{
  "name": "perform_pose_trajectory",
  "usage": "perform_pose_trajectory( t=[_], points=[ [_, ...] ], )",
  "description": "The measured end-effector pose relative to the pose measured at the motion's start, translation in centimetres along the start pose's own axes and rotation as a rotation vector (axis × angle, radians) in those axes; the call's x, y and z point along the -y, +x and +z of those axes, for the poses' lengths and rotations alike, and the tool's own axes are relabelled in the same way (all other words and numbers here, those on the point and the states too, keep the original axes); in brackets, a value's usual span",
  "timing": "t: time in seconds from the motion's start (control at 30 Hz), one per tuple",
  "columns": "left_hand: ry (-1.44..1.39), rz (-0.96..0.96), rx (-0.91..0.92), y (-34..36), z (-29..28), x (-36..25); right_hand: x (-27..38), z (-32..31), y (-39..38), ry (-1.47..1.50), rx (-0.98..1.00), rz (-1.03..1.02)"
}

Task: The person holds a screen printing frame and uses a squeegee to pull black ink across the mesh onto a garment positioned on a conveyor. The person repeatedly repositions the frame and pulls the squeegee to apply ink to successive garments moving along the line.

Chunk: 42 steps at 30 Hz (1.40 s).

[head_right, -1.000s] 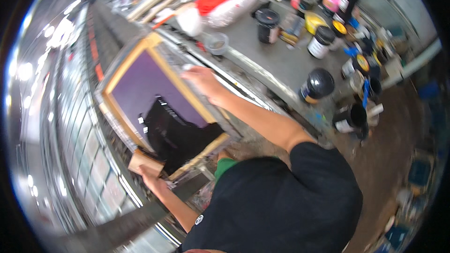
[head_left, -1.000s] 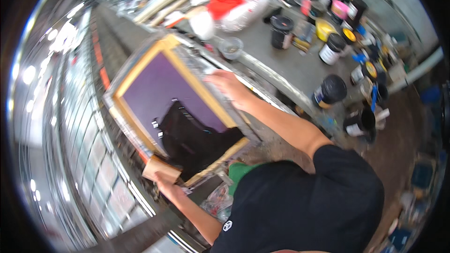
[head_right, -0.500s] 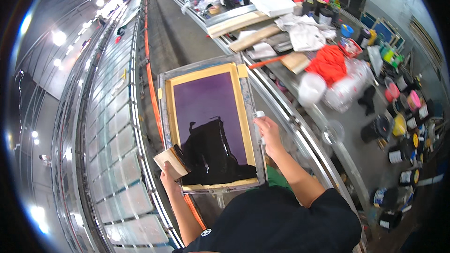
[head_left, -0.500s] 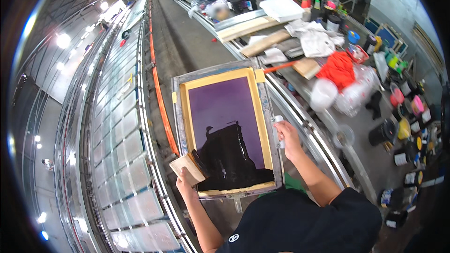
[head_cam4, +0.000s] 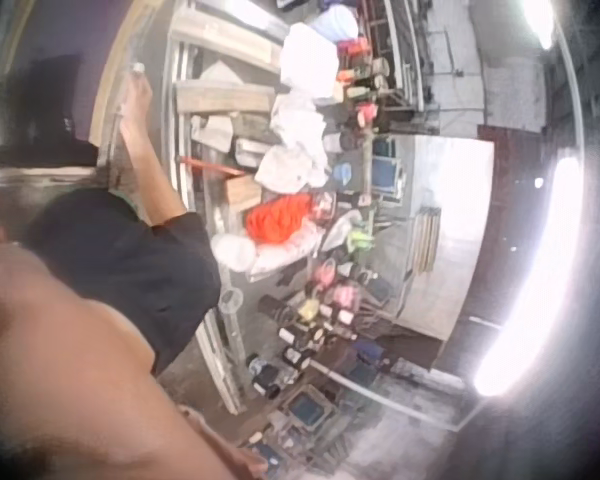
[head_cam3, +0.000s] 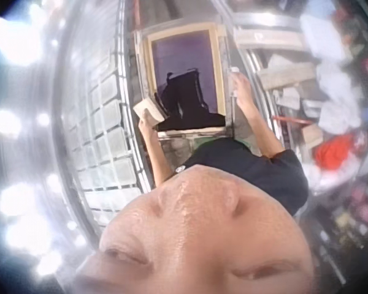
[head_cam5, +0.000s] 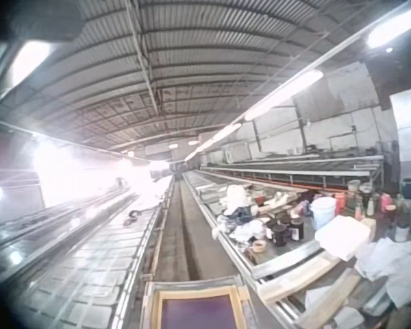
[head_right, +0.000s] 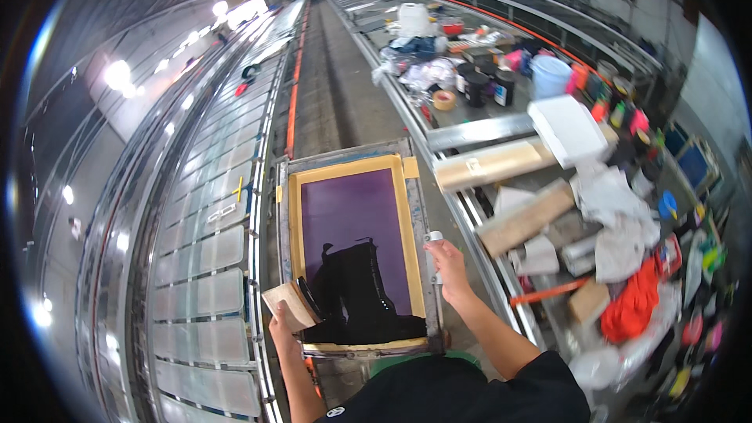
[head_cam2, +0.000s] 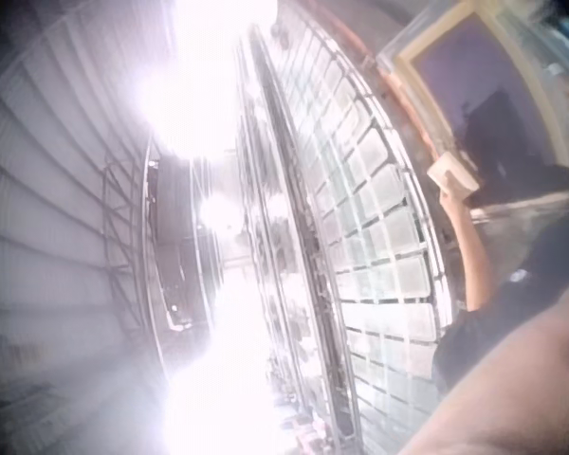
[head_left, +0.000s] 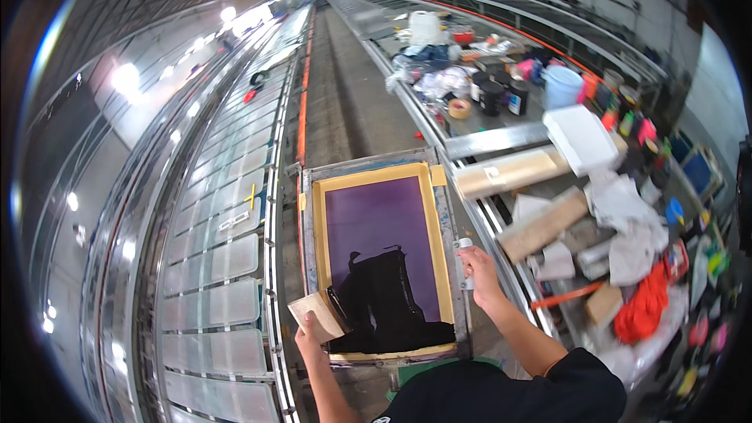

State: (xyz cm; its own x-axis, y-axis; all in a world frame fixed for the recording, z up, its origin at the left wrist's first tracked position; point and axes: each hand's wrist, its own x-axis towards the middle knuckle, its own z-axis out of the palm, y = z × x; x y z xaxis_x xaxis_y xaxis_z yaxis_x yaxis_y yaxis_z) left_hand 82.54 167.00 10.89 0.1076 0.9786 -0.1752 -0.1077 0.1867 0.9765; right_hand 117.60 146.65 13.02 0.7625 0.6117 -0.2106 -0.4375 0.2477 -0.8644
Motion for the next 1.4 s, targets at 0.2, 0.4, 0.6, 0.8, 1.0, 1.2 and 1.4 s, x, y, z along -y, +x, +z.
perform_pose_trajectory(
  t=[0.2, 0.4, 0.6, 0.8, 1.0, 1.2, 1.4],
  points=[
    [-0.097, -0.037, -0.133, 9.9, 4.2, -0.4, -2.1, 8.9, 17.9, -0.057, 0.134, 0.085],
    [-0.099, 0.006, -0.166, 26.1, 10.5, -3.3, -0.9, 20.1, 35.5, -0.125, 0.268, 0.077],
    [-0.1, 0.031, -0.066, 45.2, 21.1, -8.7, 2.7, 26.1, 50.4, -0.037, 0.168, 0.007],
    [-0.036, -0.006, 0.077, 63.3, 33.5, -11.2, 5.8, 28.1, 63.6, 0.1, -0.022, -0.095],
    [-0.015, 0.021, 0.144, 80.0, 46.0, -12.2, 7.2, 32.1, 80.7, 0.058, -0.055, -0.166],
    [-0.058, 0.029, -0.017, 91.5, 53.9, -11.7, 9.2, 38.4, 100.0, 0.016, 0.052, -0.087],
    [-0.146, 0.024, -0.132, 104.1, 57.7, -12.1, 7.7, 47.9, 117.5, -0.078, 0.183, 0.02]
  ],
)
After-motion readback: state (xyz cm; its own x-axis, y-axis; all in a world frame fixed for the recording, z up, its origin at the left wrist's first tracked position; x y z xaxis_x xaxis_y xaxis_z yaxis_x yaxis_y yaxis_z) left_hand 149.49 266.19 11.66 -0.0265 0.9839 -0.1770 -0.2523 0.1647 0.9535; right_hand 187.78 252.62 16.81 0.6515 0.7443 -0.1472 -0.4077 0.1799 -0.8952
